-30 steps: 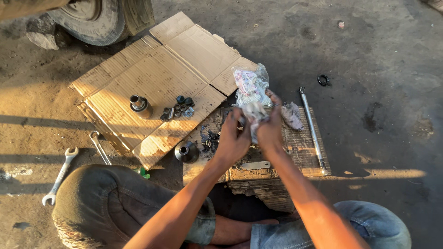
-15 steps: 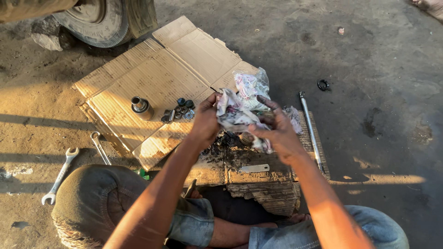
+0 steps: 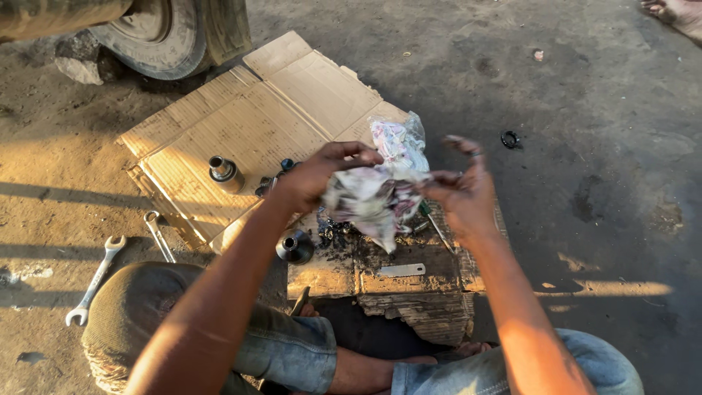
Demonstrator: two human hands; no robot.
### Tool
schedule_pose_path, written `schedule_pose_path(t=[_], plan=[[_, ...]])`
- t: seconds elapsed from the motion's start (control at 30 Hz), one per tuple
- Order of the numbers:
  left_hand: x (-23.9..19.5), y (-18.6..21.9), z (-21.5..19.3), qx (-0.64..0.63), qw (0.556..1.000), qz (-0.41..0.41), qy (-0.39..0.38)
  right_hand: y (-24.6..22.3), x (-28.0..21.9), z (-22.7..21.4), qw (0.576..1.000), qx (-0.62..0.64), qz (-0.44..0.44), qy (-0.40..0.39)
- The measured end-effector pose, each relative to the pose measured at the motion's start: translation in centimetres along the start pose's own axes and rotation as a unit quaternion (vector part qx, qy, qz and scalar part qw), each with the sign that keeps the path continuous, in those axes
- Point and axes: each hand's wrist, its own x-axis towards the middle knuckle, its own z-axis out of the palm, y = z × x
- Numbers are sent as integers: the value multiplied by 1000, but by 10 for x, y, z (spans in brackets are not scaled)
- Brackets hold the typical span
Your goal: The person sits on the ground and cleans a cylindrical mechanical part using a cloth. They wipe the exterior and interior surfaces, then apply a dark substance from a container onto the part and spread it with their fingers. The person continues to wipe the part with the cloth to remove excess residue.
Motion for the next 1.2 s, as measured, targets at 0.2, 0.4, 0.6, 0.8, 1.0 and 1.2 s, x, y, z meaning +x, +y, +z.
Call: schedule_pose_path(t=[0.2, 0.4, 0.6, 0.8, 1.0, 1.2], plan=[[24, 7, -59, 108, 984, -125, -63, -27, -3, -11, 992, 125, 18, 29], [80, -80, -54, 286, 909, -264, -147, -42, 11, -14, 992, 83, -17, -92], [62, -114, 4, -254, 966, -9, -49, -43, 22, -27, 974, -190, -123, -16], [57, -130, 53, -447, 893, 10, 51, -34, -4, -12, 728, -661, -182, -2], [92, -118, 51, -504, 853, 5, 134, 42, -28, 42, 619, -779, -94, -38], [111, -112, 30, -570, 803, 22, 171, 48, -16, 58, 731, -673, 91, -65]])
